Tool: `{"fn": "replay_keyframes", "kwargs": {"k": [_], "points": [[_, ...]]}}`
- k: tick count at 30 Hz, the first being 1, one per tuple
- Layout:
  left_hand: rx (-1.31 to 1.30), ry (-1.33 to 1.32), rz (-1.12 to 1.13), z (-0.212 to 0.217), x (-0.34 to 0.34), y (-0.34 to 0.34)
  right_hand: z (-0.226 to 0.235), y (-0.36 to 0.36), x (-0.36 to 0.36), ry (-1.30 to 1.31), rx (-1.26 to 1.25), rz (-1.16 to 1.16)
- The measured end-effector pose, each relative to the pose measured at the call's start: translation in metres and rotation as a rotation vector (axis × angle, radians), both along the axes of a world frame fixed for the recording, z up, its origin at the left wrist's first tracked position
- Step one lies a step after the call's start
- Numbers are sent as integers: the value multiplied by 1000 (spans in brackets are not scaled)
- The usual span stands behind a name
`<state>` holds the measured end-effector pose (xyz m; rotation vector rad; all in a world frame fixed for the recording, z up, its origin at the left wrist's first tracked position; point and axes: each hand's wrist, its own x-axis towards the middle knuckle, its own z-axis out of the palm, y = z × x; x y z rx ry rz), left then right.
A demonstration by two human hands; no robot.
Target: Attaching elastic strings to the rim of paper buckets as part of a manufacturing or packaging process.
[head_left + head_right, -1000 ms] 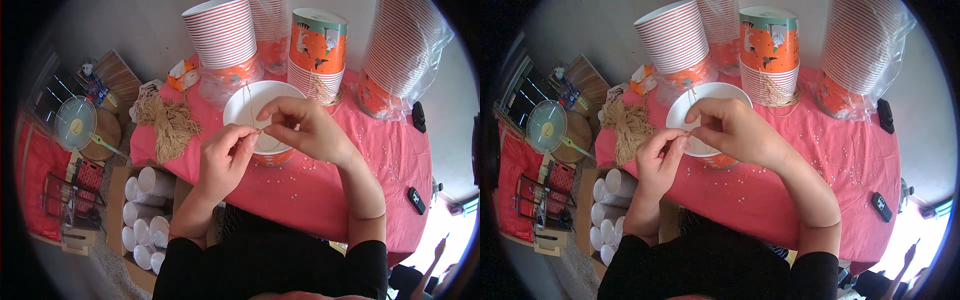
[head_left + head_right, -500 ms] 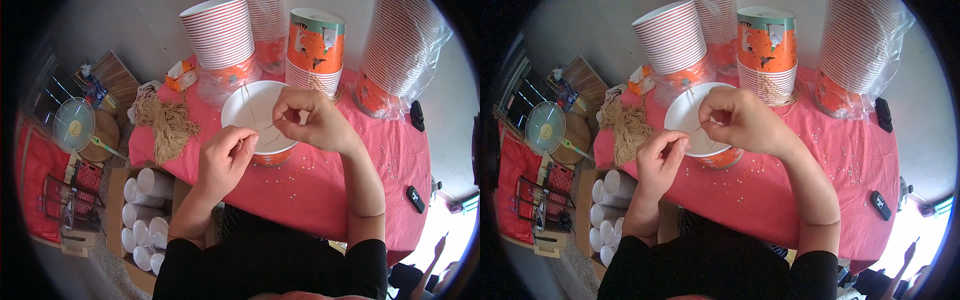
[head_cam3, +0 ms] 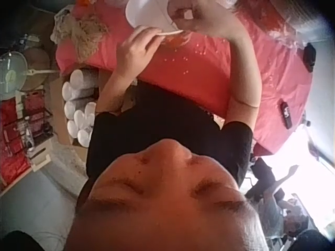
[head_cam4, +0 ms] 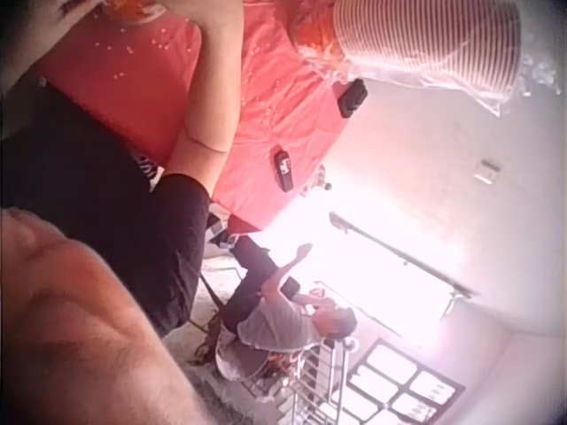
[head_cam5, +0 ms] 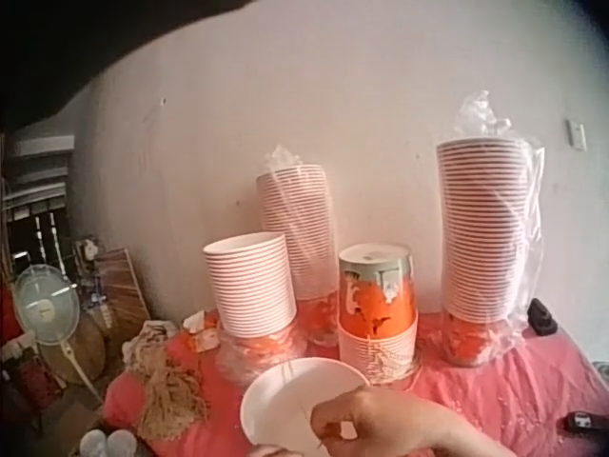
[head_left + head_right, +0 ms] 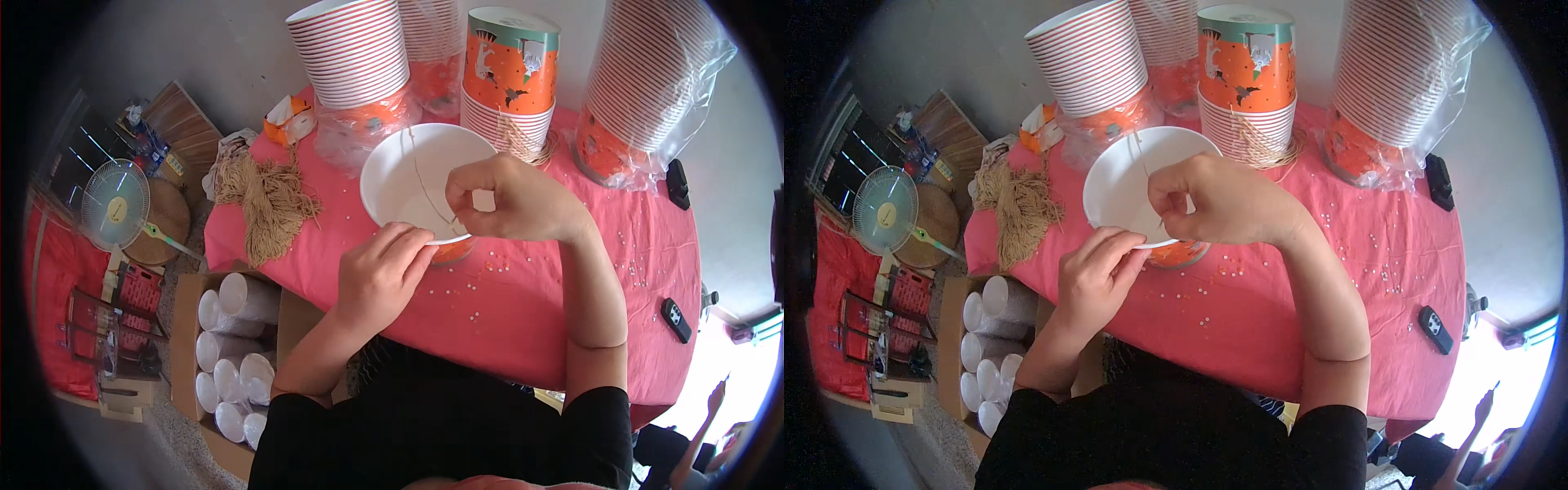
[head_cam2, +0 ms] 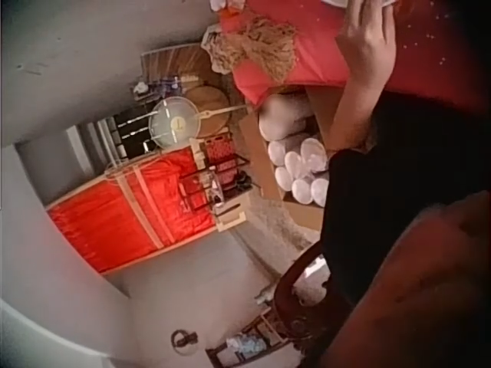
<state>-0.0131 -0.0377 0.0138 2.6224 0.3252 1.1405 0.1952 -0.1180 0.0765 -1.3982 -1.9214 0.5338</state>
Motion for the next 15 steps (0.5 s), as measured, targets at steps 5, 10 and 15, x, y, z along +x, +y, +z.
{"fn": "replay_keyframes", "kwargs": {"k": [5,10,15], "points": [[215,-141,-86,-3,-6,10,1,-3,-5,-58,13,45],[388,-177,-127,1,-13,14,5,-10,-15,-156,80,31],[515,-222,-129,1,-15,18,8,-17,-22,-185,156,4]]}}
